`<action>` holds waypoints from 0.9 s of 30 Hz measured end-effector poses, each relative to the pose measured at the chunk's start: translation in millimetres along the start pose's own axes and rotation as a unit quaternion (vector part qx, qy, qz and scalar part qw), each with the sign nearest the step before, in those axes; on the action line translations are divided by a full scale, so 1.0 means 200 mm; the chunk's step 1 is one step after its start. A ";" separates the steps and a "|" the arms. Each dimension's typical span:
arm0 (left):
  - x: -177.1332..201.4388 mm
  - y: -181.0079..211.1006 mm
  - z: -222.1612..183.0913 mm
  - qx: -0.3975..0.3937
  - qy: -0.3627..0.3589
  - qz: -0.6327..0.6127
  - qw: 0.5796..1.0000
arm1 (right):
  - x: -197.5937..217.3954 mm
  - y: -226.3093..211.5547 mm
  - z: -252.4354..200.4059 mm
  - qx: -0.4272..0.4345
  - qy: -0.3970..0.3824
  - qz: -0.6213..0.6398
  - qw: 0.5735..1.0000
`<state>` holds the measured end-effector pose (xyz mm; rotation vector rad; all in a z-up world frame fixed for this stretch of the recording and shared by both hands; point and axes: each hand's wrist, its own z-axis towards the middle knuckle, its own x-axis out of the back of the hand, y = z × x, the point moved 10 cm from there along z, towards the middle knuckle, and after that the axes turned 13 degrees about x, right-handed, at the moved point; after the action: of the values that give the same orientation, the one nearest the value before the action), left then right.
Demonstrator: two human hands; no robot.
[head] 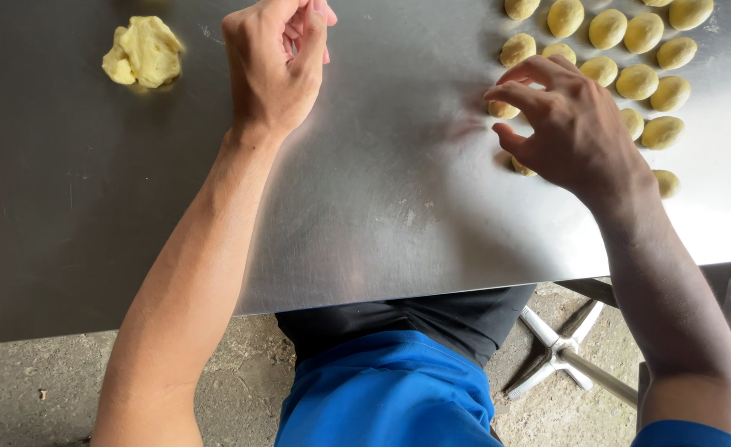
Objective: Shaping small portions of dough into balls and arranging them in a grid on a metal work surface
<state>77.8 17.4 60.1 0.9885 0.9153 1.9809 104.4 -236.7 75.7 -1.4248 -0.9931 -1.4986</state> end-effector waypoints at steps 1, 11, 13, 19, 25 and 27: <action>0.00 0.00 0.00 0.000 0.000 0.001 1.000 | 0.01 0.00 0.00 0.000 0.000 0.001 1.000; 0.00 0.01 0.00 -0.019 0.005 0.007 1.000 | 0.19 0.02 -0.08 0.036 0.065 0.018 0.997; 0.01 0.01 0.00 -0.020 0.008 0.005 1.000 | 0.22 0.04 -0.09 0.031 0.082 0.053 0.995; -0.01 0.01 0.00 -0.010 -0.007 0.004 1.000 | 0.15 0.05 -0.10 0.017 0.055 0.036 0.998; 0.00 0.00 0.01 0.017 -0.006 0.005 1.000 | 0.14 0.02 -0.11 0.009 0.074 0.005 0.997; -0.01 0.00 0.01 0.021 -0.008 0.013 1.000 | 0.18 -0.03 -0.13 0.025 0.126 -0.006 0.992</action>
<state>79.0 16.4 60.9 1.0437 0.9431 1.9792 89.5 -260.4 110.8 -1.1624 -0.8765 -1.6052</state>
